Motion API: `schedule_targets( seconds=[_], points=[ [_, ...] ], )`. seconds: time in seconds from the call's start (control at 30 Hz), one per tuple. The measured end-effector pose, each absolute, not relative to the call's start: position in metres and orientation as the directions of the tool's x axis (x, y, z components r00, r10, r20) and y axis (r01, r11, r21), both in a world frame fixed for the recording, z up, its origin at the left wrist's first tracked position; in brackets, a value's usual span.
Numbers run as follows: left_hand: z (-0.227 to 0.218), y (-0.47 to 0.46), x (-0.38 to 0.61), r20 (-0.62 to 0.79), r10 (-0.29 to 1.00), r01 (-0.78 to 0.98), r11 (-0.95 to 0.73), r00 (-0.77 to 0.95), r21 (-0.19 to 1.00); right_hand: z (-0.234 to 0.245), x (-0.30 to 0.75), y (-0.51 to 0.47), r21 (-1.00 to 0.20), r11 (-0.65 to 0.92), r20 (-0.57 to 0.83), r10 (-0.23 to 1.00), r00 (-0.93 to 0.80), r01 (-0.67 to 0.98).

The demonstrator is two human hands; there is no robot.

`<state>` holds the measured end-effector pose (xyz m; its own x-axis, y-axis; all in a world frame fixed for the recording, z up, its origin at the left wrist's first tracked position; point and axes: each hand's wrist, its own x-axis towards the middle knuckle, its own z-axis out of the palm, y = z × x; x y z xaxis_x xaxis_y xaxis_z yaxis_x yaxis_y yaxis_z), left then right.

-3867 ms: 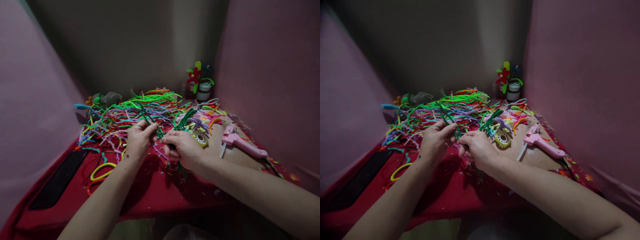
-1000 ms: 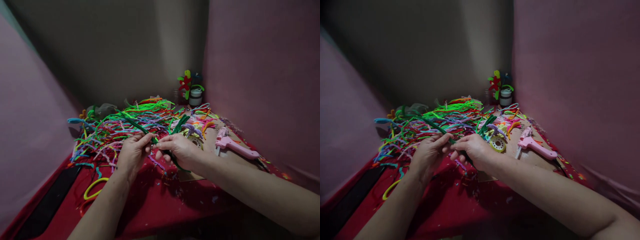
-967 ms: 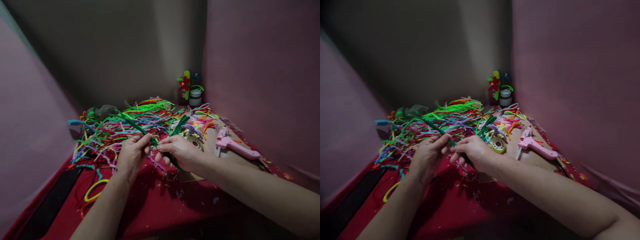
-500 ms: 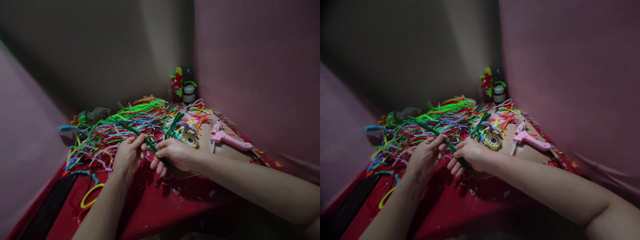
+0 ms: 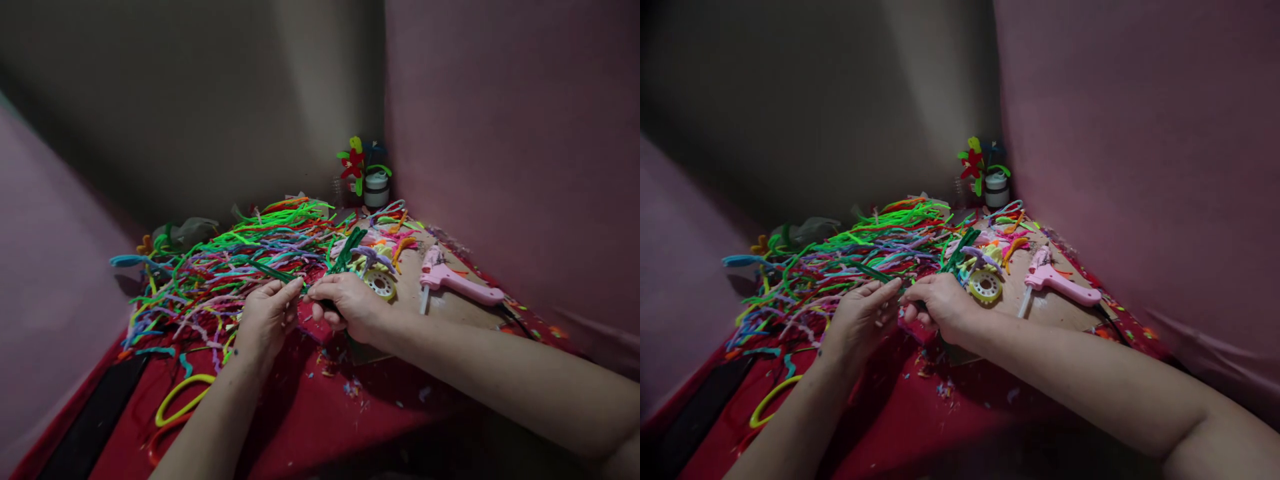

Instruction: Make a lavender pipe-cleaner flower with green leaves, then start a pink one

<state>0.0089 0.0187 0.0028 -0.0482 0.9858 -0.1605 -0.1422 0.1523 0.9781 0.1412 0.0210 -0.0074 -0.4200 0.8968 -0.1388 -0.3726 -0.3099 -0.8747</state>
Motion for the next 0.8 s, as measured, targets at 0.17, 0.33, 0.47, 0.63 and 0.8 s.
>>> schedule_targets(
  seconds=[0.17, 0.33, 0.47, 0.63, 0.8],
  points=[
    [0.003, 0.012, 0.013, -0.049, 0.996, -0.147, 0.038, -0.071, 0.988, -0.005, 0.142, 0.021, -0.861, -0.279, -0.122, 0.925, -0.36, -0.425],
    [0.004, 0.003, 0.011, 0.325, 0.942, 0.234, -0.298, -0.087, 0.926, -0.002, 0.144, 0.02, -0.848, -0.299, -0.138, 0.922, -0.362, -0.438],
    [0.008, 0.005, 0.006, 0.353, 0.929, 0.427, -0.364, 0.109, 0.828, -0.003, 0.147, 0.021, -0.845, -0.311, -0.141, 0.914, -0.38, -0.435],
    [0.008, 0.009, -0.003, 0.531, 0.824, 0.664, -0.512, 0.2, 0.545, -0.005, 0.149, 0.021, -0.853, -0.334, -0.149, 0.892, -0.426, -0.401],
    [0.006, 0.005, -0.01, 0.652, 0.691, 0.849, -0.511, 0.312, 0.136, -0.002, 0.151, 0.02, -0.876, -0.317, -0.128, 0.879, -0.459, -0.362]
  ],
)
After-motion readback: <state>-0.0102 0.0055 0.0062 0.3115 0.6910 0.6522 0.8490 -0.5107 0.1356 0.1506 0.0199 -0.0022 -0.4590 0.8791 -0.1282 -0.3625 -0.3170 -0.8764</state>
